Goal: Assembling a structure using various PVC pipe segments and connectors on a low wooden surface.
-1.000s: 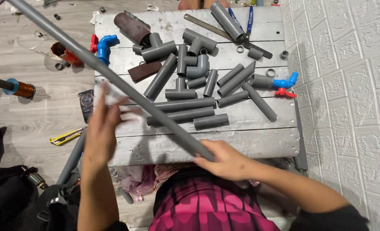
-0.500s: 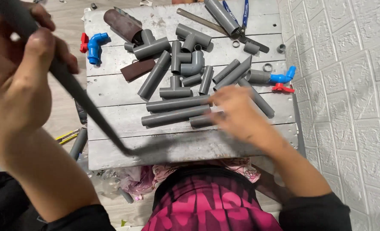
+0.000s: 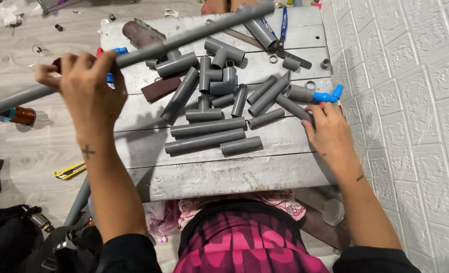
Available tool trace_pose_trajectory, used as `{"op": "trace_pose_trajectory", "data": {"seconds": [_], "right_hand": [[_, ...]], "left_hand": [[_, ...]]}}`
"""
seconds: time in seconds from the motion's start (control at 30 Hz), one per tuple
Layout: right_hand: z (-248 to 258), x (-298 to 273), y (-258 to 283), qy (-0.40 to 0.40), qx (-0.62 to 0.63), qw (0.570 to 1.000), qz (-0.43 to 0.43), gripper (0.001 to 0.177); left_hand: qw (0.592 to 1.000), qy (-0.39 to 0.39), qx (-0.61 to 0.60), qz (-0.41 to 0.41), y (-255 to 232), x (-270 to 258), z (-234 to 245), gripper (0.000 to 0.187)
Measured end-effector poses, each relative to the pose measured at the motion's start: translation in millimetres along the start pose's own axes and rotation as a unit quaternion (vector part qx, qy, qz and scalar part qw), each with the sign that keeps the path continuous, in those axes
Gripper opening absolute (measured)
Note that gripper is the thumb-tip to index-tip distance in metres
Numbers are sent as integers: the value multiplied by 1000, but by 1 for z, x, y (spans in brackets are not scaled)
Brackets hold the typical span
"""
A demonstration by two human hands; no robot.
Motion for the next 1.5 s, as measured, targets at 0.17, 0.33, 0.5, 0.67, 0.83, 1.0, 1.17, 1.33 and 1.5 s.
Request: {"op": "trace_pose_trajectory", "data": {"seconds": [0.17, 0.33, 0.5, 0.67, 0.83, 1.0, 1.17, 1.33, 1.5], "right_hand": [[-6, 1, -2, 1, -22, 1000, 13, 30], [-9, 7, -7, 14, -39, 999, 7, 29], [20, 20, 14, -43, 16, 996, 72, 31], [34, 64, 16, -42, 9, 992, 118, 25], [52, 100, 36, -25, 84, 980, 178, 32], [47, 105, 49, -84, 206, 943, 247, 31], [32, 101, 40, -100, 215, 938, 251, 31], [20, 102, 29, -67, 231, 940, 240, 36], [13, 103, 32, -13, 256, 940, 226, 39]], "left_hand": [[998, 28, -49, 4, -3, -15, -20, 27], [994, 63, -84, 29, 11, -29, -41, 26], [991, 45, -124, 3, 14, -31, -45, 26], [989, 42, -144, -2, 16, -35, -49, 30], [986, 48, -162, 2, 19, -35, -48, 30], [988, 49, -147, 21, 30, -39, -52, 30], [988, 41, -149, 25, 40, -44, -58, 29], [989, 30, -141, 32, 48, -45, -55, 26], [985, 43, -147, 76, 62, -50, -62, 30]]}}
Point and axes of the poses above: each hand's wrist, its own x-axis towards the middle knuckle, its own z-axis out of the back of the hand, y = z × x, the point moved 8 cm from there along x, towards the middle knuckle, and after that the axes turned 10 degrees about x, right-handed, at the moved point
